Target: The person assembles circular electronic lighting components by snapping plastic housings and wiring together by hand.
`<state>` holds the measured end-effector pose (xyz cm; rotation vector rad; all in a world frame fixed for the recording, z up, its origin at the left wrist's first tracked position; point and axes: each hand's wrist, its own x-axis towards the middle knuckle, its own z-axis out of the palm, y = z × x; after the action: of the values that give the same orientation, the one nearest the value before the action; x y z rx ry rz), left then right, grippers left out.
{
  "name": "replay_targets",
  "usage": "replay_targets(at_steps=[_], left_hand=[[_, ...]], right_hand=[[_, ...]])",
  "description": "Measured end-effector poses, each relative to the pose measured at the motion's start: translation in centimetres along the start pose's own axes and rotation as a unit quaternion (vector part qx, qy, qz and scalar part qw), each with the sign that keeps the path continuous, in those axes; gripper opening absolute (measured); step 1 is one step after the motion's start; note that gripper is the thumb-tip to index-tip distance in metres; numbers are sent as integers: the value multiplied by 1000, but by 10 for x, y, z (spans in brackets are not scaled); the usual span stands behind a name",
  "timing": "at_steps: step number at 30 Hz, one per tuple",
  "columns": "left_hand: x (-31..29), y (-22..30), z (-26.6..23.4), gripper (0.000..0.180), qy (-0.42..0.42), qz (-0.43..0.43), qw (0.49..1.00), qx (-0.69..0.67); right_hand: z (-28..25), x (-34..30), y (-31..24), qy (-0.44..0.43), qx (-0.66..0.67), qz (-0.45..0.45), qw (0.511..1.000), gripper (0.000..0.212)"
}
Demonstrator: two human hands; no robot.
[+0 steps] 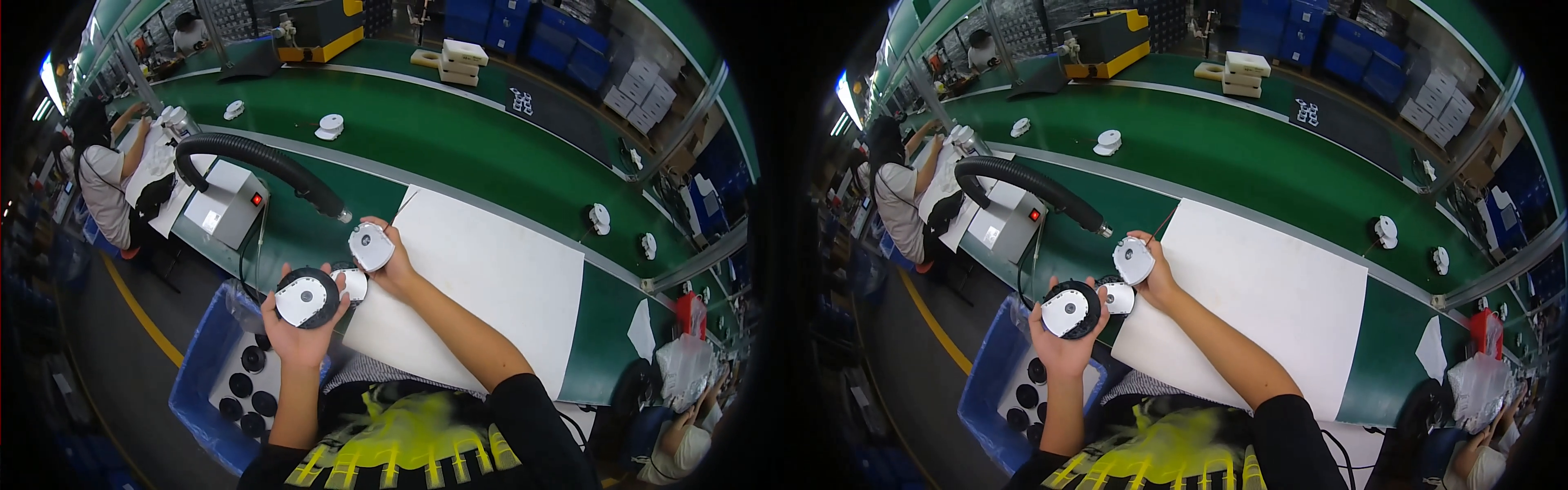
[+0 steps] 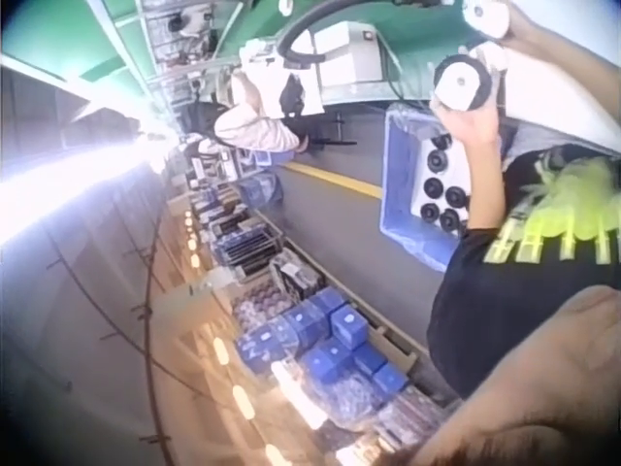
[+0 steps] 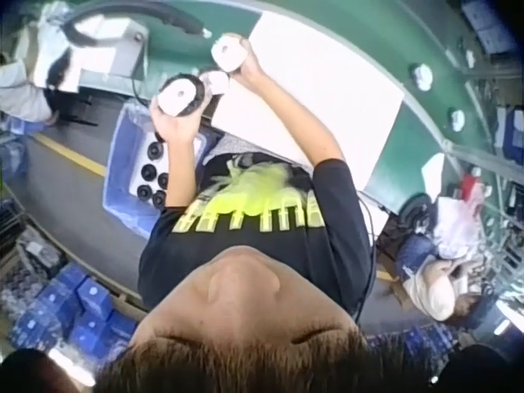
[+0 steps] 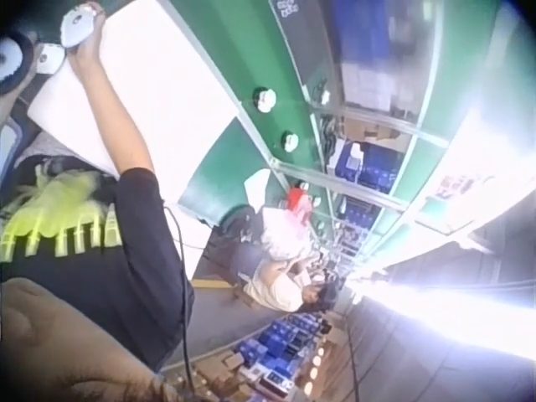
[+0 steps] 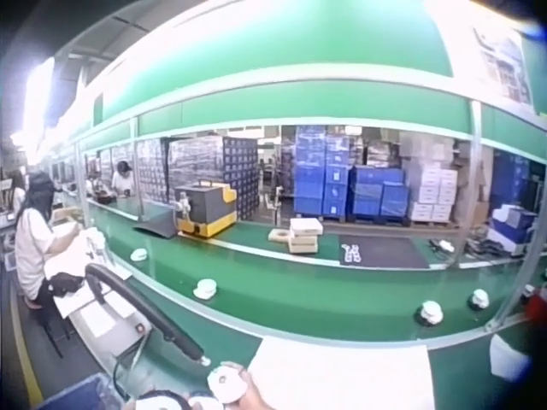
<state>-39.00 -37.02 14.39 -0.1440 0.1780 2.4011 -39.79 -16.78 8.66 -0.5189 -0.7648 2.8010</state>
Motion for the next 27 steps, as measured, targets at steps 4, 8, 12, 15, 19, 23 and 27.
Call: replay_targets(at_steps=[4,8,12,15,19,23,27], left_hand=[[29,11,1,66,-18,-9,1000,-24],[72,3,8,49,-15,-70,997,37],[127,-15,2,36,105,-148,981,-68],[131,-37,12,38,42,-111,990,-74],[70,-47,2,64,33,-223,974,-31],[44,-60,11,60,-76,-286,953,-62],[36,-88,39,56,-145,-256,955,42]], right_hand=[[-15,18,0,-105,49,21,993,30],[-21,-7,-21,-51,49,-16,997,32],[-3,-64,-50,-64,37,-62,995,37],[7,-84,-56,-85,108,-85,987,41],[15,-122,-65,-160,118,-145,969,42],[15,-152,-78,-222,23,-236,946,42],[7,-179,-88,-187,-55,-293,936,41]])
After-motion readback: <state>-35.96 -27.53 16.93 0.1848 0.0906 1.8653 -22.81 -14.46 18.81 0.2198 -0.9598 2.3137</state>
